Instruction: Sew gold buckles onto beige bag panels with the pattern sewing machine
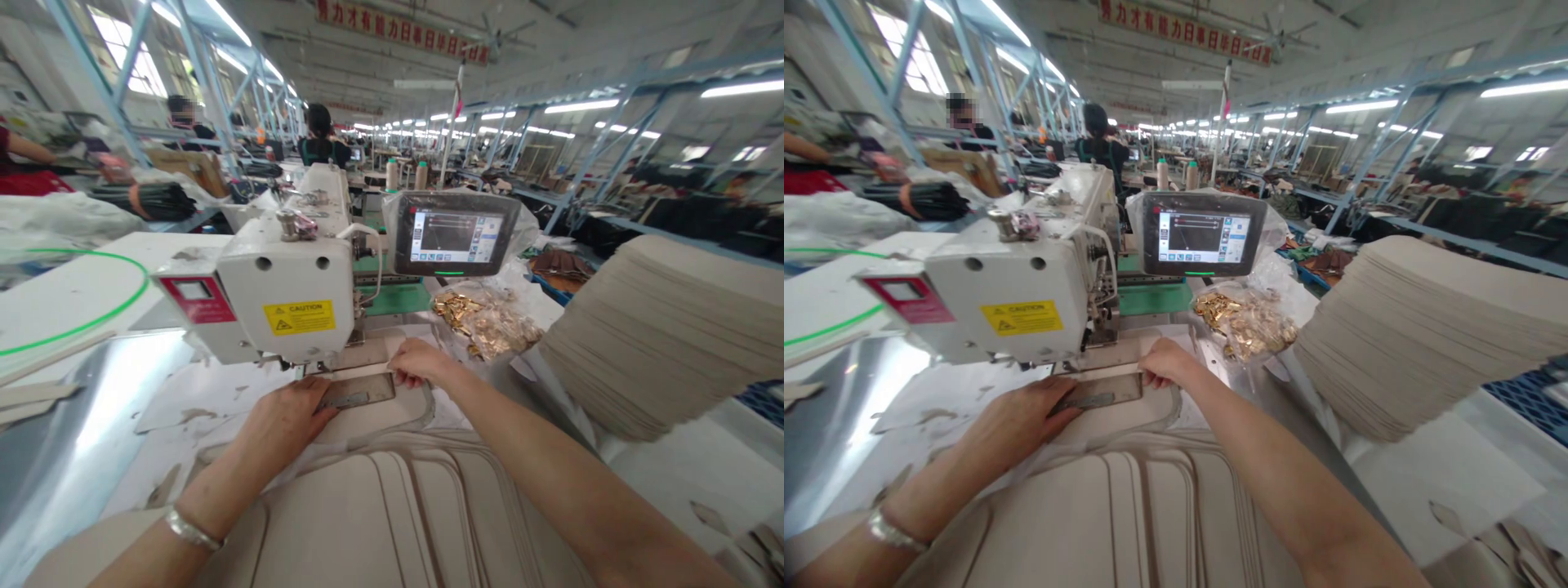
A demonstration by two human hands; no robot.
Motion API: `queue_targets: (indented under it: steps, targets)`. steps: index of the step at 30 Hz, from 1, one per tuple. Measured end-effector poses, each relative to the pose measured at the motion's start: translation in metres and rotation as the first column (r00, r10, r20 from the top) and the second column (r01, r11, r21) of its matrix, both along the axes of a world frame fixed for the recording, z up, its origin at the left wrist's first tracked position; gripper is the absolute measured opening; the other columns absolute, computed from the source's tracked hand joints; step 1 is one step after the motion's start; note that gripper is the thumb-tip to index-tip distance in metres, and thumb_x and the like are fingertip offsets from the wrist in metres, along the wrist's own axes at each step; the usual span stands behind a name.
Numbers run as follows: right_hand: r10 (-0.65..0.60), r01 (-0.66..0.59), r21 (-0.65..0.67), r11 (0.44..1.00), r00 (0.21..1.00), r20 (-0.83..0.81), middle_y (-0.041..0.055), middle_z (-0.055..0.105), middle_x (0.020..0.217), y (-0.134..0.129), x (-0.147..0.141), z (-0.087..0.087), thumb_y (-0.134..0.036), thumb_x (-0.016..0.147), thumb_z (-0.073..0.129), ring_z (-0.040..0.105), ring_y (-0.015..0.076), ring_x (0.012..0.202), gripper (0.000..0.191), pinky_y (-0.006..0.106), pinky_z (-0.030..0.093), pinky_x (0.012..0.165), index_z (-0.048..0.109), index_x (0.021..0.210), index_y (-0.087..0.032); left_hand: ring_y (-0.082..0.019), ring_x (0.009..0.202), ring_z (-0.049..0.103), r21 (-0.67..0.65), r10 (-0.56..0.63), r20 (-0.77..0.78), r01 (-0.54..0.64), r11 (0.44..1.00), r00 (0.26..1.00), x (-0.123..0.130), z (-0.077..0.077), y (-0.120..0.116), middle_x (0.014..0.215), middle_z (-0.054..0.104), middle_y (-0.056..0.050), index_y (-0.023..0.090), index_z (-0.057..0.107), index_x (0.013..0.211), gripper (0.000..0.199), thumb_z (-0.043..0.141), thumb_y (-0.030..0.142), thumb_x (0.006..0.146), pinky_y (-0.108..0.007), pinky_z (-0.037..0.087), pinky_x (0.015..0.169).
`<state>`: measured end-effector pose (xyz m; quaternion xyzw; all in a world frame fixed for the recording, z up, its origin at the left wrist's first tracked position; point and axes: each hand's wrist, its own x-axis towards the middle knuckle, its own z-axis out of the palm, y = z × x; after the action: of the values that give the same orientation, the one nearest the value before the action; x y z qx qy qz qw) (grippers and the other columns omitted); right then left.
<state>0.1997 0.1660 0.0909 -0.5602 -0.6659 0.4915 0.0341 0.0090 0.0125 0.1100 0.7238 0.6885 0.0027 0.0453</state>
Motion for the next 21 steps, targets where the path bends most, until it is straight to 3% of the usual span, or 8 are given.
queue_targets:
  steps: [13,21]
  targets:
    - [0.05,-0.052,-0.066,0.996,0.998,-0.022,-0.0012,0.058,0.042,-0.023,-0.053,0.01,-0.008,0.078,0.057,0.051,0.0089,0.031,0.023,0.016,0.037,0.031,0.055,0.055,-0.013,-0.032,0.083,0.07,0.01,0.118,-0.089,-0.117,0.993,0.989,-0.044,0.003,-0.015,0.091,0.074,-0.012,0.021,0.067,0.094,0.044,0.04,0.056,0.092,-0.038,0.05,0.068]
    - [0.047,-0.052,-0.119,0.992,0.998,-0.047,-0.003,0.055,0.038,-0.032,-0.085,0.012,-0.007,0.08,0.057,0.051,0.0084,0.032,0.024,0.015,0.04,0.033,0.055,0.057,-0.012,-0.034,0.082,0.07,0.01,0.176,-0.097,-0.176,0.984,0.98,-0.072,0.0,-0.019,0.088,0.074,-0.012,0.023,0.069,0.095,0.046,0.038,0.057,0.09,-0.04,0.05,0.067]
